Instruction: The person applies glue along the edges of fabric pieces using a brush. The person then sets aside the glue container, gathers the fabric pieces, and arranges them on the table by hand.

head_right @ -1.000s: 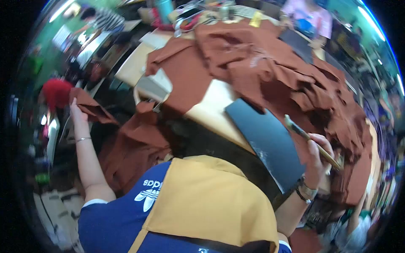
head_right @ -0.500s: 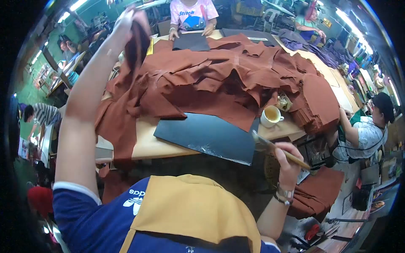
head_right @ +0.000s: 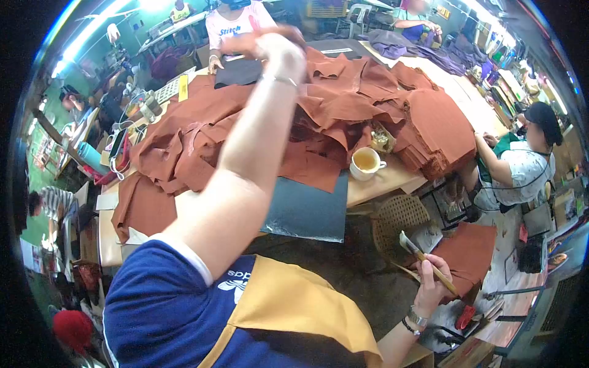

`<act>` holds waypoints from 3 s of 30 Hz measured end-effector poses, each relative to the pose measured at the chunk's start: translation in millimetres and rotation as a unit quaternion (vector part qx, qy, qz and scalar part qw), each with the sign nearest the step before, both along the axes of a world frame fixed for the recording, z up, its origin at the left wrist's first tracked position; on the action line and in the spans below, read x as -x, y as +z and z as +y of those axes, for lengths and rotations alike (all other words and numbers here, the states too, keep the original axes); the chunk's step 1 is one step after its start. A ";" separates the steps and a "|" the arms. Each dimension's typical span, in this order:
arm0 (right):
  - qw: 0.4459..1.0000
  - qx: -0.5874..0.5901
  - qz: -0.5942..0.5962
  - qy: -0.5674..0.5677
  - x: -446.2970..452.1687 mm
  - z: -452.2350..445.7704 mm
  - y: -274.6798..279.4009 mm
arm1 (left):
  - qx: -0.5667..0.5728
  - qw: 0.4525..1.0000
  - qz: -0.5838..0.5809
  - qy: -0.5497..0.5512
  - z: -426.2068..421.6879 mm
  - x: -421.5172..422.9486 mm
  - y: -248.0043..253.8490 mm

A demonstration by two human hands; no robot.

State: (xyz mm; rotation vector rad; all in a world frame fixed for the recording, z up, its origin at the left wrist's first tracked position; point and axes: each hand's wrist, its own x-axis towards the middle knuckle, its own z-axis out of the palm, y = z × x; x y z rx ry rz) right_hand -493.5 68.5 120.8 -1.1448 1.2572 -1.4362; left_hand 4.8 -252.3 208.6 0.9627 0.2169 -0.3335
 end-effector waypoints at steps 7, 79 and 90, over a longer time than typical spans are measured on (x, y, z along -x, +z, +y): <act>0.998 -0.040 0.040 0.017 -14.2 -10.5 8.5 | 0.044 0.965 0.015 -0.257 51.9 93.6 -126.5; 0.774 0.266 0.553 0.156 -200.4 -56.9 -82.6 | -0.260 0.713 -0.321 -0.567 418.1 -117.3 -144.0; 0.758 0.215 0.616 -0.011 -128.0 -73.0 -36.2 | -0.421 0.369 -0.739 -0.374 369.3 17.8 -189.1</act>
